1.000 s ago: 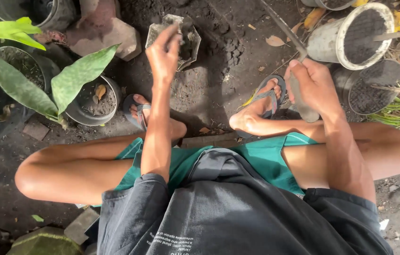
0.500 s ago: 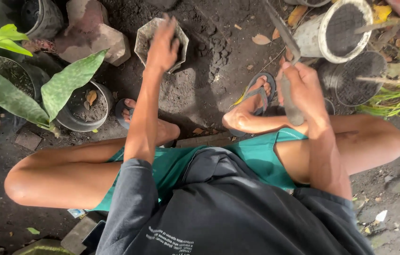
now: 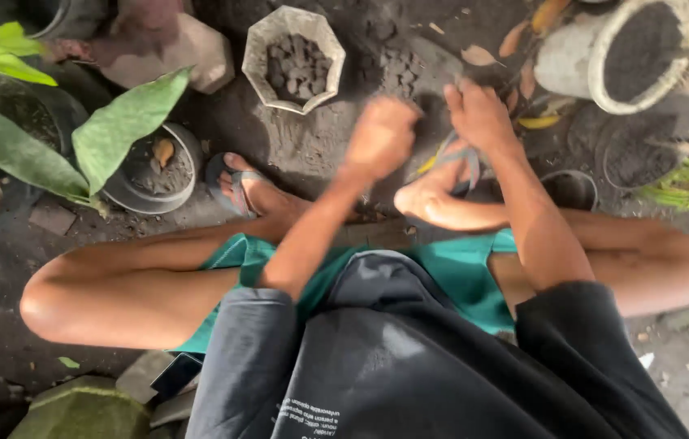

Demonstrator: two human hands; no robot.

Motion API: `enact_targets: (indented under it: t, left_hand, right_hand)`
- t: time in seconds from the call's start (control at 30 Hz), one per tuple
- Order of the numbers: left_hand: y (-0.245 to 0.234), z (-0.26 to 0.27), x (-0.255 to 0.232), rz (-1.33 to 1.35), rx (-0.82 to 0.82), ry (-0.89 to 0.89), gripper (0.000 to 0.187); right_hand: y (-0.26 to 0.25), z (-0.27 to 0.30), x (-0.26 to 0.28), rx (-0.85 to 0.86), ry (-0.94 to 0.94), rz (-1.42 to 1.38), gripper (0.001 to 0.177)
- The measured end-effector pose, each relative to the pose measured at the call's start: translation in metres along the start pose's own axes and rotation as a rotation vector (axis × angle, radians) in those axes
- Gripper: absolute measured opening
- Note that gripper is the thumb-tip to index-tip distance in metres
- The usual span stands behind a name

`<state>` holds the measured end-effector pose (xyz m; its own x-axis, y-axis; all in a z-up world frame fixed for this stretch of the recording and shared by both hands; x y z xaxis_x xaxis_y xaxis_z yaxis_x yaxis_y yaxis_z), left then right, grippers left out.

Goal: Cleaning the interior of a small hexagonal pot using a hand trowel while sitting on the ground.

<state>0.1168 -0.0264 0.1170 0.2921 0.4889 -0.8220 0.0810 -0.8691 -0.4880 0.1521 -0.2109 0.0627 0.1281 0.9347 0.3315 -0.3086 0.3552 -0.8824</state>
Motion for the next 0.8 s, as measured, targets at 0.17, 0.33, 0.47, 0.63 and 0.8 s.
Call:
enact_targets:
  t: [0.17, 0.33, 0.47, 0.63, 0.8]
  left_hand:
    - [0.045, 0.073, 0.060, 0.101, -0.131, -0.476, 0.022]
    - [0.000, 0.037, 0.118, -0.007, -0.325, -0.590, 0.023]
    - [0.034, 0.034, 0.164, -0.058, -0.144, -0.632, 0.045]
    - [0.088, 0.019, 0.207, -0.031, -0.194, -0.395, 0.078]
    - [0.098, -0.004, 0.187, -0.287, 0.065, -0.318, 0.079]
  right_hand:
    - [0.056, -0.080, 0.050, -0.046, -0.338, 0.276, 0.036]
    - [0.047, -0.074, 0.045, 0.287, -0.296, 0.429, 0.021]
    - [-0.013, -0.036, 0.032, 0.508, -0.153, 0.347, 0.037]
    - [-0.039, 0.021, -0.034, 0.380, 0.041, -0.159, 0.048]
    - [-0.025, 0.105, -0.048, 0.084, 0.860, -1.409, 0.019]
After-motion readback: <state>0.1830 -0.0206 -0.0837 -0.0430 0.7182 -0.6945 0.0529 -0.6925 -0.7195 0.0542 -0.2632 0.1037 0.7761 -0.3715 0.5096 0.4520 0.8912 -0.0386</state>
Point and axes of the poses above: each hand's wrist, its own z-axis away from the middle knuckle, its own y-axis out of the palm, x = y × z, the point moved 9 cm from there along -z, towards the middle knuckle, and after that the axes turned 15 degrees about -x, right-handed, at the moved point
